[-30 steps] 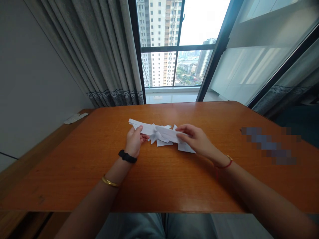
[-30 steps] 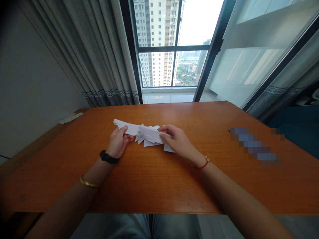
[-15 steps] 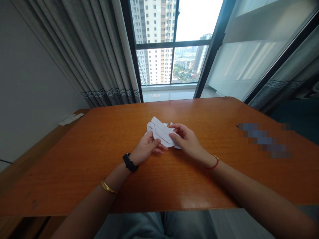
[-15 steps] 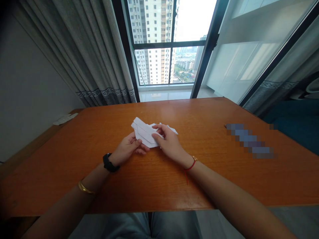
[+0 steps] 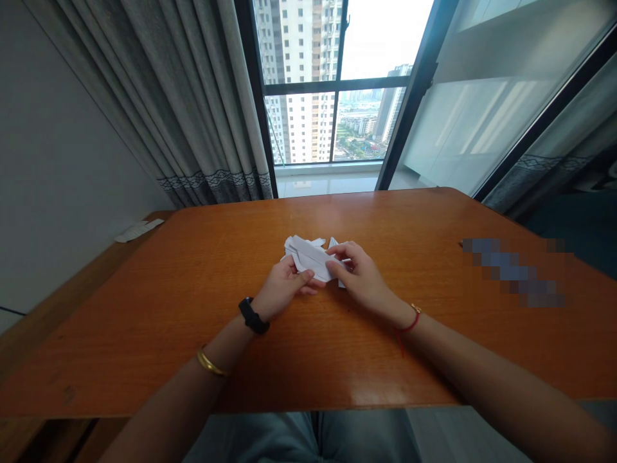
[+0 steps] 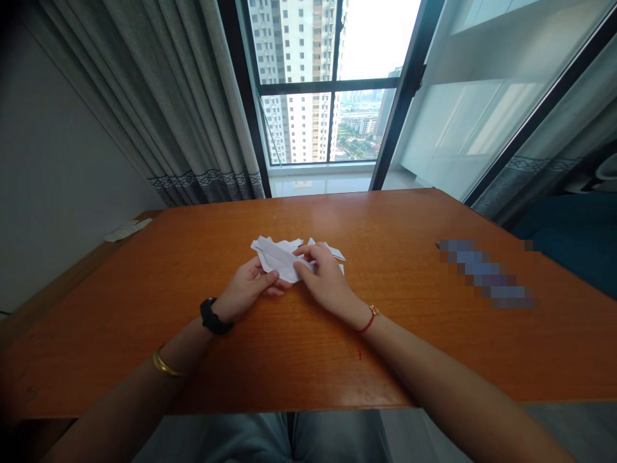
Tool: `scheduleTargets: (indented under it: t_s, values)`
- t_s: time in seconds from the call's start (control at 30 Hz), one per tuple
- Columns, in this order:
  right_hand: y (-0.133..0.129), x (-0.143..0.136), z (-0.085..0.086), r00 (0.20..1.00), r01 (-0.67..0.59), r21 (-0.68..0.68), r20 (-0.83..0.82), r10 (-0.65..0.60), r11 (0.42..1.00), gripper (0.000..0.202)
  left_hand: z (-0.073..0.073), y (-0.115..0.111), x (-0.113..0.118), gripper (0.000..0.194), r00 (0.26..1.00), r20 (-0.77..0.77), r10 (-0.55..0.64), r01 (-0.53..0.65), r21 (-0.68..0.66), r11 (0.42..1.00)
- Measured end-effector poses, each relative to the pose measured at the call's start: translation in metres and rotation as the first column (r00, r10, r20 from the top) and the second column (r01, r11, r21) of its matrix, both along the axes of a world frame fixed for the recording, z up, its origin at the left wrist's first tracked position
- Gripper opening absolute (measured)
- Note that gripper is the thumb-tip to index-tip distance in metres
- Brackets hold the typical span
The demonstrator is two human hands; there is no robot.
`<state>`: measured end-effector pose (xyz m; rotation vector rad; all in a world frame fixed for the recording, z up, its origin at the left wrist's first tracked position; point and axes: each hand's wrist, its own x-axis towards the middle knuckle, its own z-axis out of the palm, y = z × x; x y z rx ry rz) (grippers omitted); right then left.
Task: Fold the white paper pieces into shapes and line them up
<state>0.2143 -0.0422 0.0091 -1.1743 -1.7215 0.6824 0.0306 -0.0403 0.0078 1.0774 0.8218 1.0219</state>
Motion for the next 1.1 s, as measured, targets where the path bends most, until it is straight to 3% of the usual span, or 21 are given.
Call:
scheduleTargets:
  t_s: [0.17,0.3,0.4,0.53,0.73,0.83,0.9,0.93,1.0,1.07,1.1]
  values:
    - [0.002,0.006,0.005,0.996,0.026,0.026,-0.091,-0.024,0.999,0.018,-0.002,0.001,0.001,0.034,0.997,0.009,0.073,-0.072,-0.044,0.996]
    - [0.005,0.009,0.008,0.979,-0.075,-0.115,-0.197,0.052,0.990,0.026,-0.002,0.001,0.002,0.032,0.997,0.013,0.072,-0.071,-0.072,0.995]
    - [0.005,0.006,0.004,0.994,-0.066,-0.178,-0.093,0.050,0.982,0.024,-0.001,0.001,0.002,0.035,0.999,0.004,0.037,-0.036,-0.080,0.996]
    - [0.005,0.002,-0.001,0.999,0.018,-0.146,-0.039,-0.024,0.989,0.021,0.000,-0.001,0.002,0.037,1.000,-0.010,-0.004,0.004,-0.052,0.999]
    - [0.005,0.001,-0.007,1.000,0.008,-0.072,-0.010,-0.008,0.997,0.023,-0.004,-0.001,0.003,0.052,0.997,-0.035,-0.071,0.072,0.016,0.997]
    - [0.002,0.003,-0.003,0.990,-0.026,0.018,0.141,0.024,0.999,0.028,-0.004,-0.002,0.002,0.060,0.988,-0.119,-0.098,0.109,0.083,0.991]
    - [0.000,0.005,0.004,0.953,-0.062,0.011,0.298,0.056,0.998,0.021,0.000,-0.003,-0.003,0.073,0.965,-0.260,-0.009,0.072,0.233,0.970]
    - [-0.001,0.007,0.007,0.921,-0.069,0.019,0.384,0.057,0.997,0.018,0.003,-0.003,-0.006,0.080,0.931,-0.349,0.105,0.027,0.353,0.935]
    - [-0.001,0.008,0.010,0.833,-0.087,0.079,0.553,0.029,0.993,0.018,0.009,-0.004,-0.013,0.088,0.775,-0.502,0.384,0.007,0.614,0.789]
    - [-0.002,0.007,0.009,0.713,-0.146,0.129,0.701,0.014,0.981,0.017,0.013,-0.004,-0.018,0.079,0.577,-0.628,0.523,0.189,0.725,0.662]
    - [-0.002,0.006,0.006,0.645,-0.186,0.128,0.764,0.022,0.974,0.017,0.014,-0.003,-0.019,0.067,0.488,-0.694,0.529,0.313,0.705,0.637]
